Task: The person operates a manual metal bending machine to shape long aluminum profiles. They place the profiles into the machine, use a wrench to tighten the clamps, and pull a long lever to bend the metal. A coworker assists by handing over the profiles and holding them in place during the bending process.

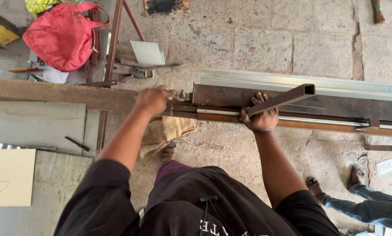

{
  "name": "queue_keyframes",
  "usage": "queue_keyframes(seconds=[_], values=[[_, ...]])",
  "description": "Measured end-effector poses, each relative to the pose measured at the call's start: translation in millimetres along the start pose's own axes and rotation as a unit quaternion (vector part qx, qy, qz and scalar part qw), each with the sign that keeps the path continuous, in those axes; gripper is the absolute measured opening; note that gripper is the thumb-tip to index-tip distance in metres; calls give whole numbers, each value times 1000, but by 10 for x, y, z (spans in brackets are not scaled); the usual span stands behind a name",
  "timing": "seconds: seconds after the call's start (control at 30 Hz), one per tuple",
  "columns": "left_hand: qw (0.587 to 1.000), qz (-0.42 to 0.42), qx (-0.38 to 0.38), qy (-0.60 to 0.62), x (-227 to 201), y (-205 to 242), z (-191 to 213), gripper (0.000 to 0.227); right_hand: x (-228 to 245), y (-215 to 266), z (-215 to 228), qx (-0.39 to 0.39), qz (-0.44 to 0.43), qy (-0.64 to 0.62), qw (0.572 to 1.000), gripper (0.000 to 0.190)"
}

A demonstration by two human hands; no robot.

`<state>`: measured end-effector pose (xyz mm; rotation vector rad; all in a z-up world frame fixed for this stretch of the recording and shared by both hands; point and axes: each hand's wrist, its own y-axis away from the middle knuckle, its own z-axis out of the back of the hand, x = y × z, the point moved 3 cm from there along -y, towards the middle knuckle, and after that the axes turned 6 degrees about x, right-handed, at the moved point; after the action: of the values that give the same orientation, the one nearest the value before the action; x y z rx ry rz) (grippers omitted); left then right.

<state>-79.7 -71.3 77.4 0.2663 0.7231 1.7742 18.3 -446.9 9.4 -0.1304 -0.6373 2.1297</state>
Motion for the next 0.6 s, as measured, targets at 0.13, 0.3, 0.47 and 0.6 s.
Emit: queue_keyframes(seconds=[0.13,0.3,0.47,0.6], values=[[973,-114,36,-199,45,-592,385,63,-53,-35,-34,0,-3,12,1000,60],[960,-144,-37,-237,101,-648,429,52,-23,-43,-29,-4,2,9,1000,61],[997,-20,-71,-4,295,4,-74,38,-34,29,18,8,-13,10,1000,43],[973,47,-66,218,-39,230,-643,33,2,-57,-9,0,0,-2,1000,37]])
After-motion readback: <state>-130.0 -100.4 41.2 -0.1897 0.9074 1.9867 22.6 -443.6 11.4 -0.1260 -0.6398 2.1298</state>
